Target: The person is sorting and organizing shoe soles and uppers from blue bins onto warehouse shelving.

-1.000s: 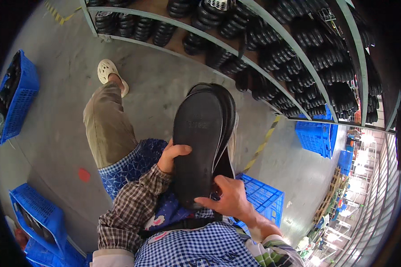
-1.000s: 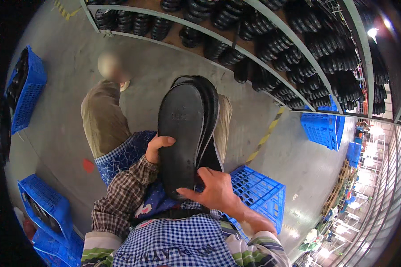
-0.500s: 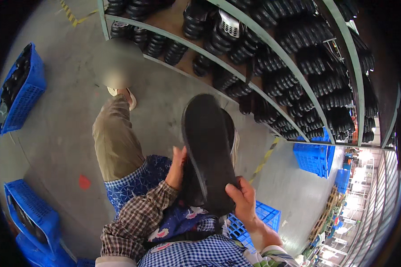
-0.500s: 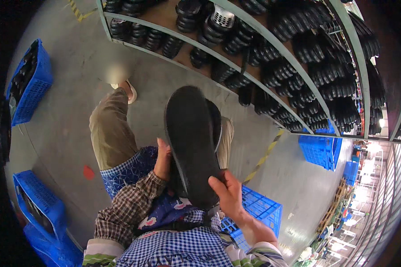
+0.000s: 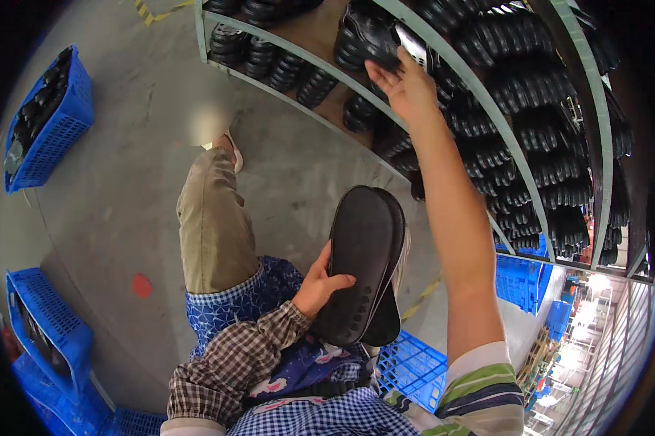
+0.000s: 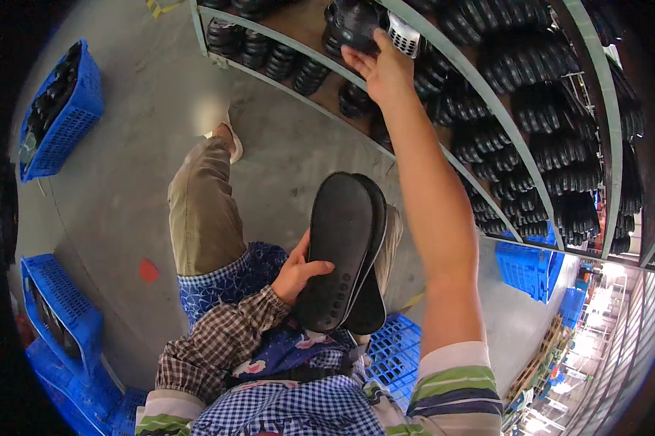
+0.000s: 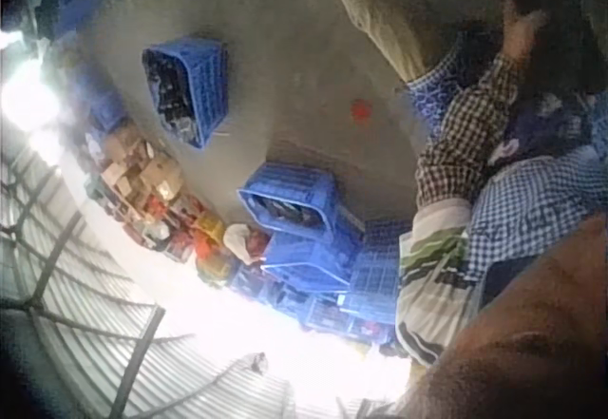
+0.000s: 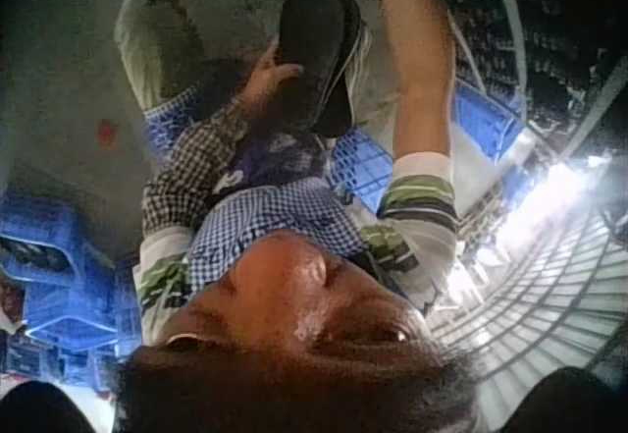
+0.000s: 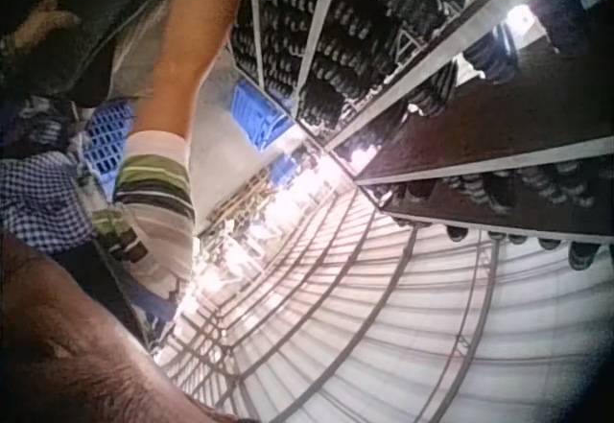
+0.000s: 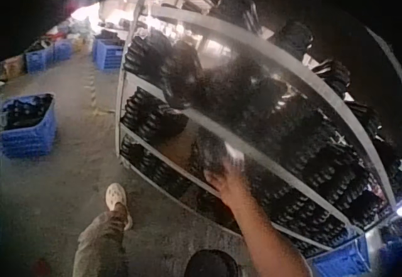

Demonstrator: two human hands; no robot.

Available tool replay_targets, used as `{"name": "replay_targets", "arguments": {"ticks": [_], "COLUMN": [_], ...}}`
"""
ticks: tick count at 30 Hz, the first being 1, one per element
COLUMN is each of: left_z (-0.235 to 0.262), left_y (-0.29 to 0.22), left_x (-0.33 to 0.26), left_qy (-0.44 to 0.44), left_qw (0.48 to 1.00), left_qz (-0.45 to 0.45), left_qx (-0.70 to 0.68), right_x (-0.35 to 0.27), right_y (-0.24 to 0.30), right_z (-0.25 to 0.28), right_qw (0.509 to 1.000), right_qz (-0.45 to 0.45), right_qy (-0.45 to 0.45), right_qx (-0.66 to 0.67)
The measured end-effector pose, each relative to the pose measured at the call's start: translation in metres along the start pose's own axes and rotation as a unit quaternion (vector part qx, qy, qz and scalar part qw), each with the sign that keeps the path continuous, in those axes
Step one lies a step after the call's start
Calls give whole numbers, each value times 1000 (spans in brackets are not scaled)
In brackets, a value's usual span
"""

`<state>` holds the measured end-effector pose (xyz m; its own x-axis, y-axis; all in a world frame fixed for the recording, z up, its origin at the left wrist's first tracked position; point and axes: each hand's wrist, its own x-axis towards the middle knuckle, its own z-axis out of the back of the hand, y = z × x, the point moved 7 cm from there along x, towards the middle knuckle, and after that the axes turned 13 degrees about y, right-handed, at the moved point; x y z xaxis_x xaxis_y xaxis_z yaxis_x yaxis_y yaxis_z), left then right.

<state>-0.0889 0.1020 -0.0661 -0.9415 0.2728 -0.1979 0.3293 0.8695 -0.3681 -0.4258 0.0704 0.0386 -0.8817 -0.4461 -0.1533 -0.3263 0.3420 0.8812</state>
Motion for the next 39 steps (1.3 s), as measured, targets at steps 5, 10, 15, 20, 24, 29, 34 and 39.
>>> {"name": "replay_targets", "arguments": {"ticks": [5, 10, 15, 20, 24, 29, 34, 39], "left_z": [-1, -1, -10, -10, -4, -9, -6, -10], "left_y": [-5, -8, -5, -1, -2, -5, -8, -8], "left_x": [-3, -5, -2, -6, -7, -10, -11, -11], "left_qy": [0, 6, 60, 76, 59, 37, 23, 38], "left_qw": [1000, 1000, 998, 996, 997, 999, 1000, 999], "left_qz": [0, 7, 16, 41, 18, -1, -17, -23], "left_qx": [-5, -3, -23, 20, 52, 20, 11, -11], "right_x": [-54, -215, -358, -413, -399, -394, -404, -412], "right_y": [-37, -1, -19, -33, -34, -42, -55, -66], "right_z": [8, 56, 101, 47, -5, -7, -9, -8], "right_qw": [995, 898, 846, 820, 754, 714, 725, 742], "right_qz": [-28, 129, 22, 5, 53, 26, -32, -64], "right_qy": [61, -75, -207, -130, -4, -20, -14, -8], "right_qx": [-68, -413, -491, -557, -654, -699, -688, -667]}}
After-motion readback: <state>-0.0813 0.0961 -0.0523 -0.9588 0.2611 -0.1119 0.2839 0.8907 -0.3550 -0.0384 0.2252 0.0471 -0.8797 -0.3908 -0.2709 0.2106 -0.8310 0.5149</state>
